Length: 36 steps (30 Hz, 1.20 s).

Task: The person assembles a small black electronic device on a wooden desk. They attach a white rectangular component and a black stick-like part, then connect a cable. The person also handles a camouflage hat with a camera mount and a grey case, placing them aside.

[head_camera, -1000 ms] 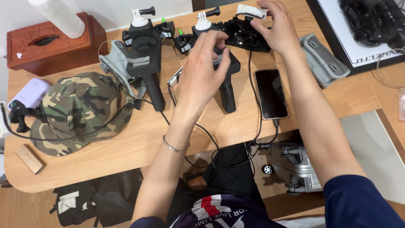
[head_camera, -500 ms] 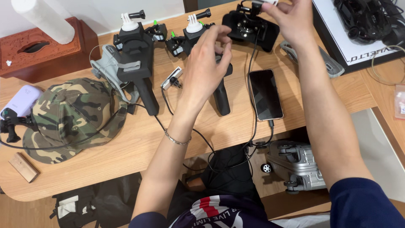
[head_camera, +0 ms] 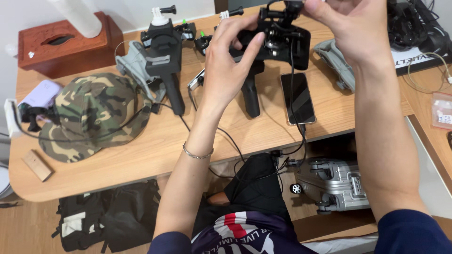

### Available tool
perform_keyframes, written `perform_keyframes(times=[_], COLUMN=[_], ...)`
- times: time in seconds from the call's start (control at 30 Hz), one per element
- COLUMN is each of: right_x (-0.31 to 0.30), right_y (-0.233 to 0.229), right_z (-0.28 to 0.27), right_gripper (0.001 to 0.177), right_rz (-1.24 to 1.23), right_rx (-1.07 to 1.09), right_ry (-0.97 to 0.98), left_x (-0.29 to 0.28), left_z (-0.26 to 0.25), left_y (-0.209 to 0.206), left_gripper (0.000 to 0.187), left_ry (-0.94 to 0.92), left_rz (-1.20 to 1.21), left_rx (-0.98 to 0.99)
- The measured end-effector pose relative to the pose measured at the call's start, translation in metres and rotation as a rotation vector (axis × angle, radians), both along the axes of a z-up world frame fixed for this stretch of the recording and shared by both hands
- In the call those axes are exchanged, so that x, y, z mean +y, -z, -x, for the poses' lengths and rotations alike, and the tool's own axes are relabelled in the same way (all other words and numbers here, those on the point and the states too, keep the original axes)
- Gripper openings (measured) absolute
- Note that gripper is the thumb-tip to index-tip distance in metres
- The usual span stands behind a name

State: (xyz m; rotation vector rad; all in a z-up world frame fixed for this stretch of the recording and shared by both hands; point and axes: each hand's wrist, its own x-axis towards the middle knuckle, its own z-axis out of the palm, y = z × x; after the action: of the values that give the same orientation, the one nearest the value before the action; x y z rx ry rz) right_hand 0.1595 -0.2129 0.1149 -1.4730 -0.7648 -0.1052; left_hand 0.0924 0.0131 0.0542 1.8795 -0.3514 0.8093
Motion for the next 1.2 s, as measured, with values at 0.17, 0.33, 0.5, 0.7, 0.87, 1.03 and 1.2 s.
perform_keyframes(times=[0.17,0.33,0.5,0.7,0.87,1.03,1.2], right_x=[0.014,0.035,0.057,0.075,0.082,0.086,0.088], right_y=[0.0,0.02,0.048,0.061,0.061,0.066,0.07], right_z=[0.031,0.049,0.07,0.085,0.086,0.09,0.093], right_gripper=[0.023,0.027,0.035,0.05,0.052,0.053,0.051], right_rz=[-0.004,0.042,0.047,0.075,0.12,0.082,0.074], right_rx=[0.023,0.119,0.187,0.176,0.219,0.253,0.264], right_ry=[-0.092,-0.115,-0.234,-0.286,-0.305,-0.355,-0.358], left_x=[0.013,0.03,0.044,0.064,0.075,0.078,0.08], left_z=[0.022,0.046,0.07,0.088,0.097,0.1,0.101], left_y=[0.004,0.017,0.032,0.042,0.046,0.051,0.054], left_gripper=[0.027,0.022,0.018,0.018,0.021,0.023,0.025], left_ry=[0.009,0.141,0.334,0.326,0.373,0.42,0.425], left_rz=[0.024,0.089,0.407,0.465,0.467,0.475,0.41], left_rx=[0.022,0.119,0.281,0.36,0.345,0.343,0.308])
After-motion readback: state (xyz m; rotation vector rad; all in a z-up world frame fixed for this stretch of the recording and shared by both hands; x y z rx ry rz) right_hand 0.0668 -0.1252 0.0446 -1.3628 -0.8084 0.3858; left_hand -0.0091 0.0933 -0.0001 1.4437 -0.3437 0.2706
